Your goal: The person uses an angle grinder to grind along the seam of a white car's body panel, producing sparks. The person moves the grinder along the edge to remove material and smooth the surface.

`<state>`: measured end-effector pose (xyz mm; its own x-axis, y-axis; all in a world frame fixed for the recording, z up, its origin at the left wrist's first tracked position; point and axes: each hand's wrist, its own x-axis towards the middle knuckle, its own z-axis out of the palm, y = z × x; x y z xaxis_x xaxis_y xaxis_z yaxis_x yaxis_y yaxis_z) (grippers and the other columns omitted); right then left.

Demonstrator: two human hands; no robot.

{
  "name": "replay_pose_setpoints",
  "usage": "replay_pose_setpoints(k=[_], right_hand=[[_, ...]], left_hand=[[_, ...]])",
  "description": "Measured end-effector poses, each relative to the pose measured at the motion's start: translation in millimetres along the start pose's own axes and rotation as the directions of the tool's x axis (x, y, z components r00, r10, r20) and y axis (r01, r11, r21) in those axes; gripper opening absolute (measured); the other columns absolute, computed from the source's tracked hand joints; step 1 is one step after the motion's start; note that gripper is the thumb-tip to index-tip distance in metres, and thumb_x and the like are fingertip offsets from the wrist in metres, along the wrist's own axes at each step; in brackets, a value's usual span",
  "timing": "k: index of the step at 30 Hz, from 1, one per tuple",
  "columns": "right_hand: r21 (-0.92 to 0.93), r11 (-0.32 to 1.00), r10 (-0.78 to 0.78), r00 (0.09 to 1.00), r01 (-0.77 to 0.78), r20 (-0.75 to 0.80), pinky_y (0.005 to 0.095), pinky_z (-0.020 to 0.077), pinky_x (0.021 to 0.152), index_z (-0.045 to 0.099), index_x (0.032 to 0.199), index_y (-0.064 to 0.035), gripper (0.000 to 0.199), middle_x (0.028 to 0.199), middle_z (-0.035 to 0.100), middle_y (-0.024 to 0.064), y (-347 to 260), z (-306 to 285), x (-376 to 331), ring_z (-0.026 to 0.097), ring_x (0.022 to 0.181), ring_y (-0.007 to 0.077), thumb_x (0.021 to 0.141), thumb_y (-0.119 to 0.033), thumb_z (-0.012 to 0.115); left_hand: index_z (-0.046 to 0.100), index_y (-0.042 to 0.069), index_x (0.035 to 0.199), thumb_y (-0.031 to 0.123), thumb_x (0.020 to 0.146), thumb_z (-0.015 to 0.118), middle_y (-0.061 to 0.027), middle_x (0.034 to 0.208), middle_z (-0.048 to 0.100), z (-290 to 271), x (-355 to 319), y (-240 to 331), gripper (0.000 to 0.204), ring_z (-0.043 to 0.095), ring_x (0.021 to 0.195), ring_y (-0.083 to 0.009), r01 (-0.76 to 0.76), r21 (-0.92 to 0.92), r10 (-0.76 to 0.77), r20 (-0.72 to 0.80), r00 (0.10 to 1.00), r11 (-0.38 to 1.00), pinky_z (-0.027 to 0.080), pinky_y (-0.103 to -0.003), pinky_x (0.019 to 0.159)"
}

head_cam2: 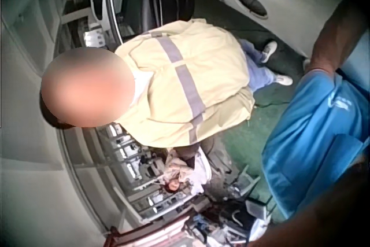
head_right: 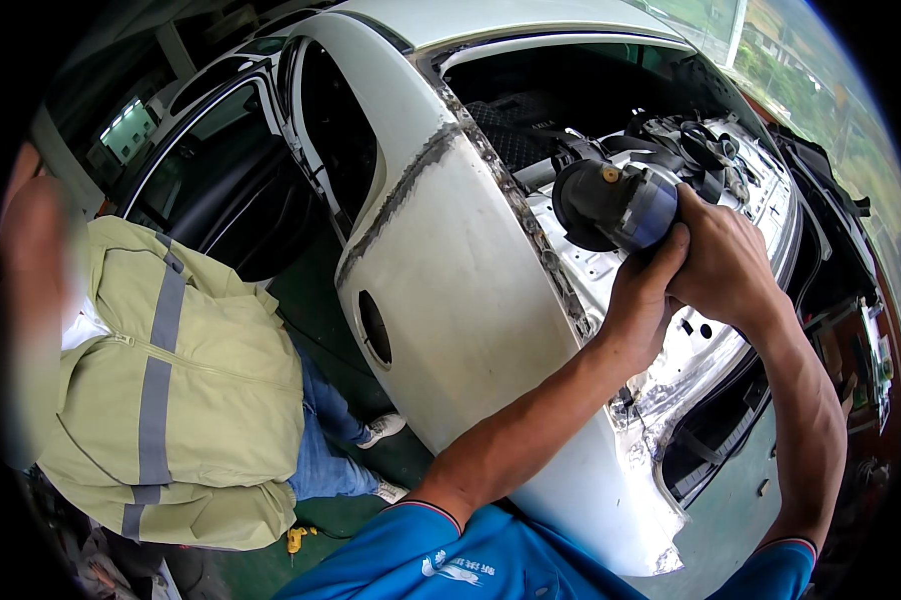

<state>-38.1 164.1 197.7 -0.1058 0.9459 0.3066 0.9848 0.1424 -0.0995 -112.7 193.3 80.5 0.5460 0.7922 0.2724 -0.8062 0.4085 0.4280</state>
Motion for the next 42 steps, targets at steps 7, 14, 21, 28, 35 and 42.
replay_pose_setpoints(k=[7, 14, 21, 28, 35, 42], right_hand=[[-0.126, 0.990, 0.072, 0.994, -0.061, 0.084, 0.0485, 0.0512, 0.073, 0.056, 0.105, -0.0037, 0.035, 0.085, 0.068, 0.0208, -8.5, -7.5, -2.1, 0.067, 0.086, 0.0424, 0.074, -0.014, 0.069], [-0.174, 0.983, 0.087, 0.976, -0.052, 0.200, 0.0503, 0.0482, 0.067, 0.054, 0.101, -0.0031, 0.033, 0.076, 0.065, 0.0189, -13.7, -5.7, 11.9, 0.066, 0.078, 0.0423, 0.072, -0.013, 0.068], [-0.172, 0.985, 0.059, 0.972, -0.019, 0.229, 0.0470, 0.0533, 0.071, 0.062, 0.101, 0.0003, 0.029, 0.082, 0.070, 0.0179, -22.1, -6.4, 20.2, 0.070, 0.082, 0.0381, 0.076, -0.015, 0.066], [-0.198, 0.980, 0.030, 0.971, 0.019, 0.239, 0.0466, 0.0531, 0.071, 0.061, 0.103, 0.0001, 0.031, 0.081, 0.070, 0.0170, -29.9, -7.9, 31.2, 0.071, 0.083, 0.0373, 0.077, -0.014, 0.069], [-0.251, 0.967, 0.015, 0.969, 0.049, 0.247, 0.0419, 0.0568, 0.078, 0.066, 0.102, -0.0002, 0.027, 0.091, 0.074, 0.0148, -43.2, -12.9, 30.2, 0.073, 0.092, 0.0323, 0.081, -0.017, 0.067], [-0.262, 0.962, -0.037, 0.986, 0.079, 0.161, 0.0445, 0.0543, 0.070, 0.062, 0.109, -0.0013, 0.032, 0.081, 0.071, 0.0145, -38.7, -4.5, 30.3, 0.073, 0.080, 0.0334, 0.082, -0.016, 0.069]], left_hand=[[0.041, 0.000, 0.148, 0.045, 0.100, 0.063, -0.0101, 0.140, 0.054, -3.8, 0.1, -8.0, 0.069, 0.054, 0.128, -0.0171, 0.015, -0.035, -0.014, 0.013, 1.000, 0.999, 0.045, -0.034, 0.106], [0.039, 0.000, 0.147, 0.054, 0.104, 0.049, -0.0094, 0.142, 0.053, 0.7, -5.5, 5.8, 0.069, 0.052, 0.131, -0.0178, -0.021, -0.007, 0.021, 0.021, 1.000, 1.000, 0.040, -0.038, 0.110], [0.042, 0.003, 0.147, 0.054, 0.106, 0.043, -0.0083, 0.142, 0.053, -3.2, -7.0, 14.7, 0.065, 0.050, 0.133, -0.0174, -0.028, 0.014, 0.028, -0.020, 0.999, 1.000, 0.039, -0.038, 0.111], [0.042, 0.007, 0.148, 0.056, 0.107, 0.037, -0.0064, 0.144, 0.052, -9.6, -2.5, 25.3, 0.065, 0.049, 0.135, -0.0177, -0.032, 0.019, 0.032, 0.015, 0.999, 0.999, 0.038, -0.038, 0.111], [0.043, 0.009, 0.147, 0.056, 0.107, 0.037, -0.0037, 0.143, 0.053, -8.5, -4.1, 30.7, 0.062, 0.049, 0.134, -0.0168, -0.057, -0.014, 0.057, 0.051, 0.997, 0.998, 0.038, -0.037, 0.111], [0.037, 0.014, 0.152, 0.055, 0.108, 0.034, -0.0034, 0.148, 0.049, -8.0, -7.5, 32.0, 0.060, 0.046, 0.139, -0.0165, -0.066, 0.009, 0.065, 0.114, 0.991, 0.998, 0.036, -0.038, 0.114]])
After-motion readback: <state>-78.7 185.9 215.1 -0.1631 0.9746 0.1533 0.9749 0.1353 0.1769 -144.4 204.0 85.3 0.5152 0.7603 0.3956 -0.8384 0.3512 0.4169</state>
